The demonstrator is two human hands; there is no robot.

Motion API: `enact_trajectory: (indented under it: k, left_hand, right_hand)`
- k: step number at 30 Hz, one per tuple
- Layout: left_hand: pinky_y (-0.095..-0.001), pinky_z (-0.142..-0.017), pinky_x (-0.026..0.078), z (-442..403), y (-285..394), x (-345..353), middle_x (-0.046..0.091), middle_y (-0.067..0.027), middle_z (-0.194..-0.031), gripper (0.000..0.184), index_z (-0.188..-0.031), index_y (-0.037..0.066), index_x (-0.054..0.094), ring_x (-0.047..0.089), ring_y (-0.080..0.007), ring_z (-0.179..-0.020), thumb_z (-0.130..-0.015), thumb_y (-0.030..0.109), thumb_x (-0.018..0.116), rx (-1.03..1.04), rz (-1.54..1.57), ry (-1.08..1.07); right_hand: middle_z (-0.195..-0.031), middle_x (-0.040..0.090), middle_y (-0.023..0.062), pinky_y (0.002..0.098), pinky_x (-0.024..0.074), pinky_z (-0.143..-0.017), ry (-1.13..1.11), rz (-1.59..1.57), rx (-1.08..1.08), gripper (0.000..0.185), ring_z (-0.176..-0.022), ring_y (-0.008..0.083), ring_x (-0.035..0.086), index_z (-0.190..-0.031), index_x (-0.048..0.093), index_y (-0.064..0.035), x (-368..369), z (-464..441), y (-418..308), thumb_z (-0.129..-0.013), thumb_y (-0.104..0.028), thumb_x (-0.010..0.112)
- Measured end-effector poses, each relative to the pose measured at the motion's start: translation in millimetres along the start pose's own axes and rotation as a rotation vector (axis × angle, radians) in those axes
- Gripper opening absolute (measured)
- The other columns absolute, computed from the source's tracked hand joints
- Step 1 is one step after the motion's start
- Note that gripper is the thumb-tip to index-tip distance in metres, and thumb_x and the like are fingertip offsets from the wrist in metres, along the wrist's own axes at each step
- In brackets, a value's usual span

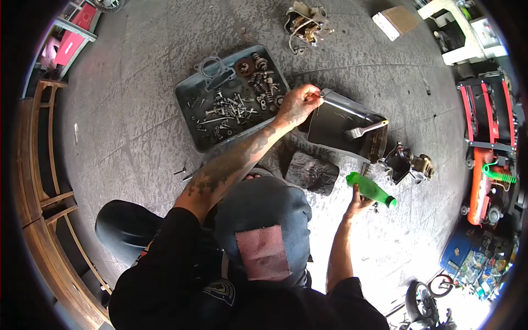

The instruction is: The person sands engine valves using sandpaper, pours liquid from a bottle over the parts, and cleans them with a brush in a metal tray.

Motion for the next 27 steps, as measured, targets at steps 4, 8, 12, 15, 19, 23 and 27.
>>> enact_trajectory:
  k: [4,8,12,15,19,23,27]
  left_hand:
    - [-0.0275,-0.077,0.051,0.9,9.9,-5.6,0.068,-0.0083,-0.091,0.031,-0.109,0.002,0.061,0.063,-0.0127,-0.085,-0.085,0.017,0.073,-0.114,0.088,0.015]
    - [-0.0272,-0.073,0.050,5.5,28.2,34.0,0.066,-0.0031,-0.086,0.024,-0.099,0.004,0.063,0.062,-0.0108,-0.080,-0.081,0.013,0.075,0.149,0.243,-0.011]
    - [-0.0336,-0.068,0.051,12.6,14.9,54.2,0.061,-0.0099,-0.087,0.016,-0.088,0.005,0.063,0.065,-0.0227,-0.083,-0.079,0.014,0.073,0.177,-0.107,-0.052]
    - [-0.0330,-0.072,0.051,7.9,24.5,25.6,0.061,-0.0095,-0.088,0.021,-0.093,0.005,0.061,0.064,-0.0220,-0.086,-0.080,0.018,0.073,0.169,0.029,0.089]
    - [-0.0325,-0.073,0.050,-7.0,25.5,-74.0,0.065,-0.0026,-0.089,0.024,-0.101,0.009,0.059,0.062,-0.0142,-0.085,-0.087,0.023,0.070,0.146,-0.032,0.273]
    - [-0.0334,-0.070,0.052,2.5,29.9,-203.9,0.066,-0.0066,-0.082,0.018,-0.092,0.009,0.062,0.064,-0.0206,-0.076,-0.084,0.021,0.072,0.404,-0.564,0.582]
    - [-0.0421,-0.072,0.052,20.1,-26.8,-287.2,0.067,-0.0091,-0.083,0.012,-0.085,0.014,0.063,0.064,-0.0304,-0.081,-0.074,0.015,0.069,0.282,-1.173,0.494]
  right_hand:
    - [-0.125,0.055,0.0201,0.0403,0.0466,-0.098,-0.034,-0.021,0.050,0.064,-0.109,0.0270,0.056,-0.130,0.043,0.0039,16.3,3.8,-9.7,-0.078,-0.005,0.079]
    - [-0.122,0.058,0.0244,0.0410,0.0465,-0.097,-0.001,0.177,0.045,0.066,-0.109,0.0297,0.058,-0.128,0.046,0.0092,20.3,2.3,-15.4,-0.078,-0.017,0.081]
    - [-0.123,0.058,0.0226,0.0420,0.0418,-0.101,-0.021,0.317,0.009,0.066,-0.110,0.0302,0.057,-0.128,0.048,0.0052,19.8,0.1,-0.9,-0.080,-0.027,0.080]
    - [-0.124,0.057,0.0219,0.0424,0.0410,-0.101,-0.059,0.181,-0.029,0.066,-0.111,0.0298,0.056,-0.129,0.047,0.0021,20.6,-2.9,12.0,-0.080,-0.027,0.079]
    - [-0.127,0.056,0.0197,0.0428,0.0405,-0.102,-0.023,0.174,0.014,0.070,-0.114,0.0301,0.055,-0.132,0.046,-0.0009,16.2,2.6,30.6,-0.077,-0.028,0.081]
    - [-0.126,0.057,0.0170,0.0407,0.0421,-0.100,-0.010,0.241,0.118,0.074,-0.115,0.0280,0.055,-0.133,0.047,-0.0057,23.3,10.9,14.1,-0.074,-0.028,0.084]
    - [-0.125,0.056,0.0171,0.0390,0.0432,-0.100,-0.023,0.167,0.069,0.067,-0.113,0.0261,0.054,-0.132,0.045,-0.0011,25.3,10.5,18.1,-0.078,-0.019,0.081]
Point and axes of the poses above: each hand's wrist, its own z-axis away from the middle knuckle, its own x-axis out of the palm, y = z × x, the point moved 7 cm from there along -z, towards the middle knuckle
